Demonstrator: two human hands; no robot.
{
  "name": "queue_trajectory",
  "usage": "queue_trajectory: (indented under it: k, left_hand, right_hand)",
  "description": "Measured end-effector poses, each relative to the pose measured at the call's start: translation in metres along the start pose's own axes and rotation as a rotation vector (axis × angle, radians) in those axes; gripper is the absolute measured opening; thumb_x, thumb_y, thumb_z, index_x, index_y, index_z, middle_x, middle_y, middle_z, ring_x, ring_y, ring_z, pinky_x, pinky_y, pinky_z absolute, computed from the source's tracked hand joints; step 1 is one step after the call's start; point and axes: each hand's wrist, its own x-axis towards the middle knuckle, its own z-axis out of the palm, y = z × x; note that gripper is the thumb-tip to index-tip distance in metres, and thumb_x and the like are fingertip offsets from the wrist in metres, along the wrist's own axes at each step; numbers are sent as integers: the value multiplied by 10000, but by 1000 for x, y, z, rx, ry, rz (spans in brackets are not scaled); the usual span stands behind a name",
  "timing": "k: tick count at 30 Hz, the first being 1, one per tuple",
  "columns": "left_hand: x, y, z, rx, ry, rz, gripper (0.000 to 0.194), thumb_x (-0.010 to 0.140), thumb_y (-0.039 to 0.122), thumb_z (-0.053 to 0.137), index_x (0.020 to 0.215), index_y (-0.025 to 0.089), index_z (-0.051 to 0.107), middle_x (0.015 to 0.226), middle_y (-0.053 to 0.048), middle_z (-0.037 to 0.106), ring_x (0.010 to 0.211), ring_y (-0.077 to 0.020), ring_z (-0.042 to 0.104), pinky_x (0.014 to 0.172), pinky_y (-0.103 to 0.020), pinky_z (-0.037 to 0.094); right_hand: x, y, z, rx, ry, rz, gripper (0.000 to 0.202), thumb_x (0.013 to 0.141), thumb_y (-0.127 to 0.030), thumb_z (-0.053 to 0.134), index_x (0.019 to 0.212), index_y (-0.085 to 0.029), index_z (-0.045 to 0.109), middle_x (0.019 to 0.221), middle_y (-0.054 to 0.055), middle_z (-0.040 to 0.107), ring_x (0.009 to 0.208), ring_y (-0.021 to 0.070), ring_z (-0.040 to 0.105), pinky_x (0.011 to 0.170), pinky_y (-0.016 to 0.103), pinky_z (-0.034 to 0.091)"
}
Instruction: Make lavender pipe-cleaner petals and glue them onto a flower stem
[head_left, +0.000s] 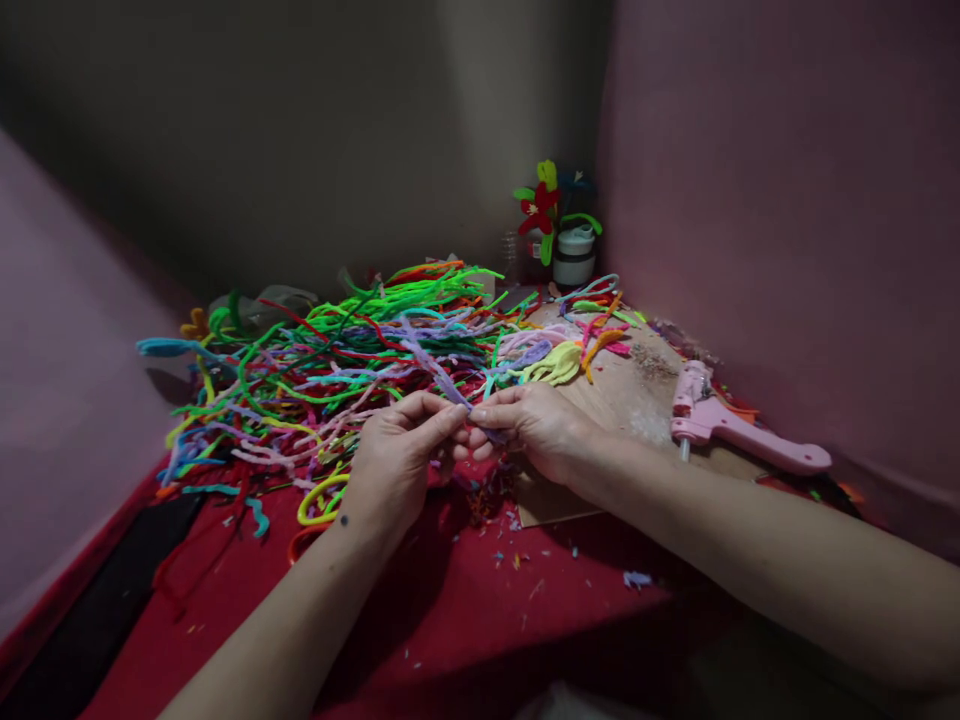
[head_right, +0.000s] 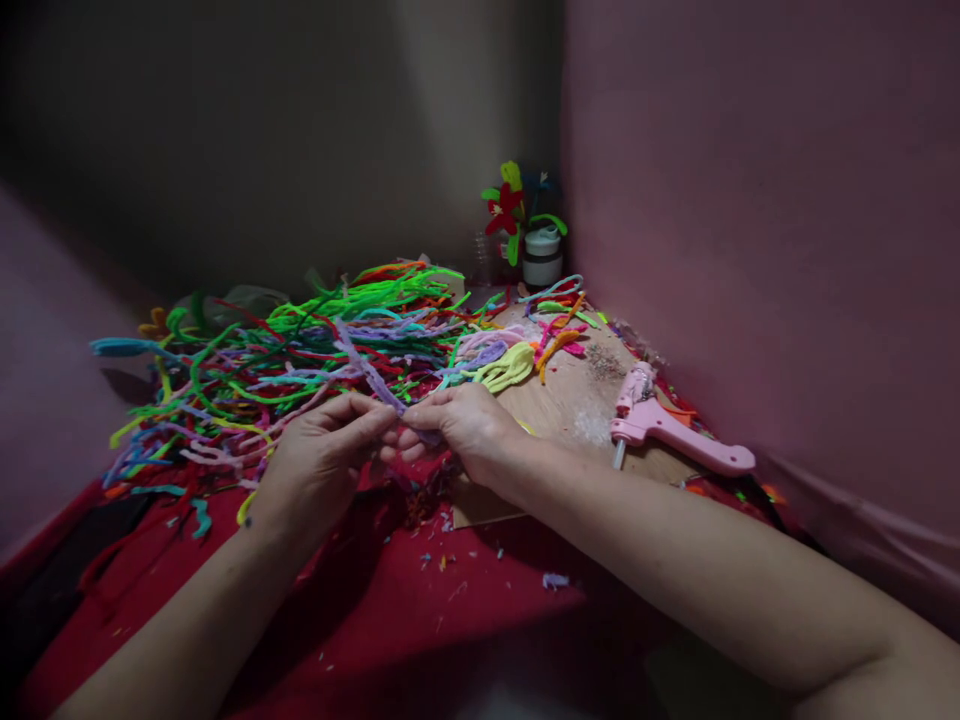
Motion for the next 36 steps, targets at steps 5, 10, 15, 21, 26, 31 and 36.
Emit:
queue_trajectory:
  k: [5, 10, 15, 21, 26, 31, 36]
  left_hand:
    - [4, -6, -1, -51, -51, -26, 242, 642, 298, 739, 733, 142, 577, 551, 16, 608, 422, -87, 543, 388, -176, 392]
    - [3, -10, 1, -86, -62, -5, 204, 673, 277, 714, 693, 144, 560, 556, 13, 612, 417, -82, 532, 385, -174, 389]
    - [-3, -11, 5, 6, 4, 177, 125, 703, 259, 678, 692, 153, 612, 575, 14, 608, 476, -86, 520, 466, -194, 419]
    - [-8, -12, -2, 292, 49, 505, 79, 702, 208, 669, 775, 210, 699, 702, 14, 605, 587, -109, 509, 583, -220, 432]
    - [-5, -2, -9, 281, -70, 462, 542, 747, 186, 607, 1262, 315, 501, 709, 39, 522, 536, -86, 476, 518, -203, 412]
    - [0, 1, -19, 550, 10, 527, 721, 786, 230, 577, 1414, 333, 237, 731, 34, 495, 536, -99, 458, 520, -219, 408]
    - [6, -3, -29, 1131, 134, 1041, 252, 774, 226, 615, 1016, 271, 665, 824, -37, 527, 787, -183, 496, 696, -300, 408]
  right_hand:
    - [-5, 0, 2, -81, 12, -61, 189, 786, -83, 551, 599, -112, 563, 524, 12, 617, 396, 77, 549, 407, 176, 436]
    - [-5, 4, 5, -99, 17, -92, 207, 821, -108, 520, 617, -113, 555, 555, 24, 634, 409, 72, 553, 413, 169, 426]
    - [-5, 2, 6, -79, 23, -94, 221, 808, -115, 533, 589, -108, 559, 529, 21, 620, 408, 70, 544, 435, 179, 438]
    - [-7, -6, 9, -101, 70, -18, 230, 789, -58, 528, 569, -122, 546, 466, -3, 581, 350, 59, 500, 355, 161, 354]
    - [-5, -7, 7, -135, 61, 53, 214, 785, -48, 517, 584, -115, 554, 472, -1, 580, 357, 75, 508, 371, 187, 379]
    - [-6, -14, 6, -173, 61, 39, 203, 791, -59, 538, 596, -106, 565, 485, 7, 592, 355, 68, 504, 369, 178, 376]
    - [-4, -10, 4, -199, 19, 13, 234, 799, -49, 517, 577, -110, 559, 494, 1, 587, 353, 64, 504, 371, 178, 382]
